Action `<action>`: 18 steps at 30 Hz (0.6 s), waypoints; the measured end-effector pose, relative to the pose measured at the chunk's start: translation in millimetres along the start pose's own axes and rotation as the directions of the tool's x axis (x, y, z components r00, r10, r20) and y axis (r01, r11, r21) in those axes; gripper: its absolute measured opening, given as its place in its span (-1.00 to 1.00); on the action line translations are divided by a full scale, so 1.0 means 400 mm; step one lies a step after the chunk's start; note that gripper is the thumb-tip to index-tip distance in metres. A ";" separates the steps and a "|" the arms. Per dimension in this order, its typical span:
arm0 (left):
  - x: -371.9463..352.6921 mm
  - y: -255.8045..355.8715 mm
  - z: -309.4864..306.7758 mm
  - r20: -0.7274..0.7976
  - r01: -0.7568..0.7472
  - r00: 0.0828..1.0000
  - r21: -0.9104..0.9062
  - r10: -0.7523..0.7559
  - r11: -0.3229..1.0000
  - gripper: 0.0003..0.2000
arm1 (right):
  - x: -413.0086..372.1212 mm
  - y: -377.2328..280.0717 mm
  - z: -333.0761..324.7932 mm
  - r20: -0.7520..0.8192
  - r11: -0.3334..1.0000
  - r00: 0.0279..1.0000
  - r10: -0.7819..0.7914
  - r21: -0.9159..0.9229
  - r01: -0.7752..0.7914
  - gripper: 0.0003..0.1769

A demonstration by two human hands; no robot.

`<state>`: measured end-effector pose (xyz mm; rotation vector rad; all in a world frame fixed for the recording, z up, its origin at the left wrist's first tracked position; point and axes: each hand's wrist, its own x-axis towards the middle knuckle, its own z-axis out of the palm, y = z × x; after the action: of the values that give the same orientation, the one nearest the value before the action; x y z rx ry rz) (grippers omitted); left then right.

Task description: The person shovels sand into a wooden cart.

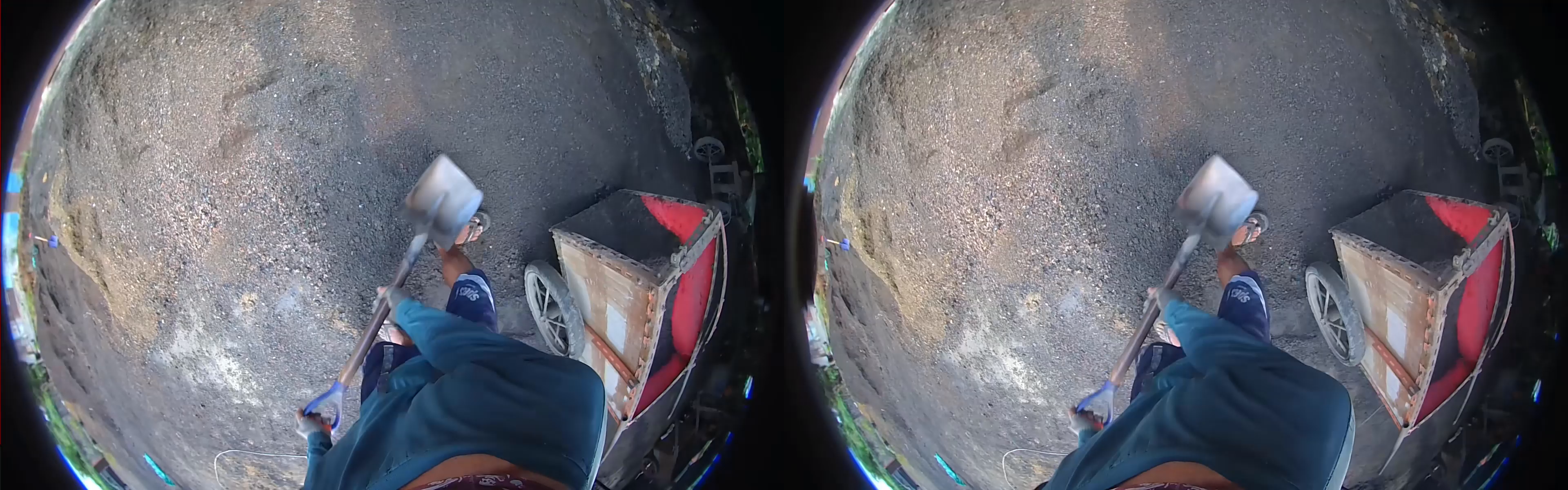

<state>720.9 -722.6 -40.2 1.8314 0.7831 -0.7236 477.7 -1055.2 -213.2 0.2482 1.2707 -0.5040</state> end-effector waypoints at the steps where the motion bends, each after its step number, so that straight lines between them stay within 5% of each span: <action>1: -0.112 0.062 -0.057 -0.187 -0.023 0.982 0.046 0.031 0.999 -0.54 | 0.077 0.136 0.067 -0.197 0.970 0.979 0.049 -0.225 -0.094 -0.70; 2: -0.121 0.087 -0.159 -0.158 -0.027 0.987 0.074 0.038 0.997 -0.49 | 0.064 0.214 0.136 -0.209 0.929 0.969 0.130 -0.316 -0.193 -0.73; 4: -0.100 0.162 -0.161 -0.344 0.013 0.939 0.065 0.010 0.998 -0.47 | 0.063 0.246 0.213 -0.167 0.911 0.956 0.241 -0.301 -0.282 -0.77; 6: -0.083 0.212 -0.020 -0.375 -0.100 0.919 0.075 0.121 0.992 -0.50 | 0.141 0.146 0.235 -0.149 0.937 0.957 0.247 -0.213 -0.275 -0.81; 9: -0.199 0.193 0.462 -0.153 -0.237 0.943 0.312 0.295 0.920 -0.59 | 0.311 -0.211 0.144 -0.111 0.995 0.989 0.092 0.041 -0.088 -0.85; 11: -0.176 0.103 0.810 0.166 -0.415 0.909 0.300 0.382 0.859 -0.62 | 0.373 -0.533 -0.002 0.000 0.939 0.999 0.052 0.342 -0.049 -0.89; 18: -0.211 -0.043 0.999 0.545 -0.399 0.805 0.209 0.232 0.893 -0.69 | 0.010 -0.784 -0.289 -0.310 0.722 0.872 -0.379 0.490 0.488 -0.90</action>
<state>602.3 -1104.9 -122.7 1.8592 -0.0022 -1.0901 226.8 -1275.9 -220.3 0.4992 1.3463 -1.3011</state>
